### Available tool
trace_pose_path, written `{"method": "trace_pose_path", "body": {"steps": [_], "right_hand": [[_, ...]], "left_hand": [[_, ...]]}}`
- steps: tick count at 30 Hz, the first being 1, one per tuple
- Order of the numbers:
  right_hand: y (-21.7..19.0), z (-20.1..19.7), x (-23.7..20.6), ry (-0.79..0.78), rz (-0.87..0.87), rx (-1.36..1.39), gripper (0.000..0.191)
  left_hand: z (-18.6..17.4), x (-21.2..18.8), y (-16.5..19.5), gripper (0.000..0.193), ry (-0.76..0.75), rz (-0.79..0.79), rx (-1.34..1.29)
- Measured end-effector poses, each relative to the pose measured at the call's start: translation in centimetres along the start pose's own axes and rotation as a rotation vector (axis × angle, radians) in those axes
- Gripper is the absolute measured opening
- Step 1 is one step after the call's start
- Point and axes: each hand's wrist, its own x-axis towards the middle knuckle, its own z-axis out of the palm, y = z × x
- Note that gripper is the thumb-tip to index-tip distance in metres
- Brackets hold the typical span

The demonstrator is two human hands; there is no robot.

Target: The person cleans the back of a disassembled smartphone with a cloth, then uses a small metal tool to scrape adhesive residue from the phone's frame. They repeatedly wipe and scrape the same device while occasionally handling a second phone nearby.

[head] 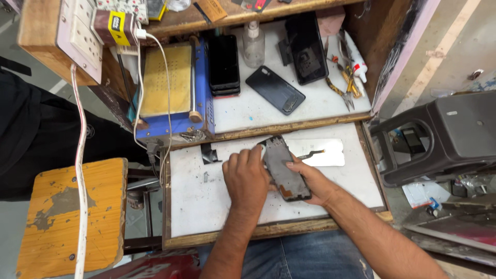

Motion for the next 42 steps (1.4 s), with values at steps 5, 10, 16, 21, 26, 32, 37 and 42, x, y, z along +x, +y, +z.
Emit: {"method": "trace_pose_path", "body": {"steps": [5, 10, 16, 21, 26, 32, 37, 42], "right_hand": [[-0.3, -0.2, 0.6, -0.107, -0.164, 0.027, 0.075], [-0.1, -0.7, 0.5, -0.128, -0.277, 0.081, 0.074], [0.3, -0.7, 0.4, -0.121, -0.341, 0.077, 0.076], [0.2, -0.5, 0.3, -0.063, -0.355, 0.043, 0.077], [0.0, -0.5, 0.1, -0.108, -0.369, 0.13, 0.078], [-0.3, 0.2, -0.1, -0.031, -0.388, 0.138, 0.078], [-0.4, 0.6, -0.2, -0.059, -0.408, 0.181, 0.075], [0.4, 0.3, 0.1, 0.057, -0.198, 0.216, 0.07]], "left_hand": [[0.3, -4.6, 2.3, 0.032, -0.1, 0.105, -0.029], [0.4, -8.0, 3.7, 0.031, -0.142, 0.051, -0.142], [-0.1, -7.1, 4.5, 0.031, -0.155, 0.085, -0.291], [-0.8, -6.4, 5.5, 0.027, -0.258, 0.098, -0.418], [-1.4, -5.1, 4.7, 0.031, -0.166, 0.065, -0.274], [0.0, -6.0, 6.5, 0.026, -0.181, 0.164, -0.333], [0.4, -5.2, 3.9, 0.034, -0.132, 0.017, -0.237], [0.3, -0.6, 3.7, 0.028, 0.001, -0.015, -0.168]]}}
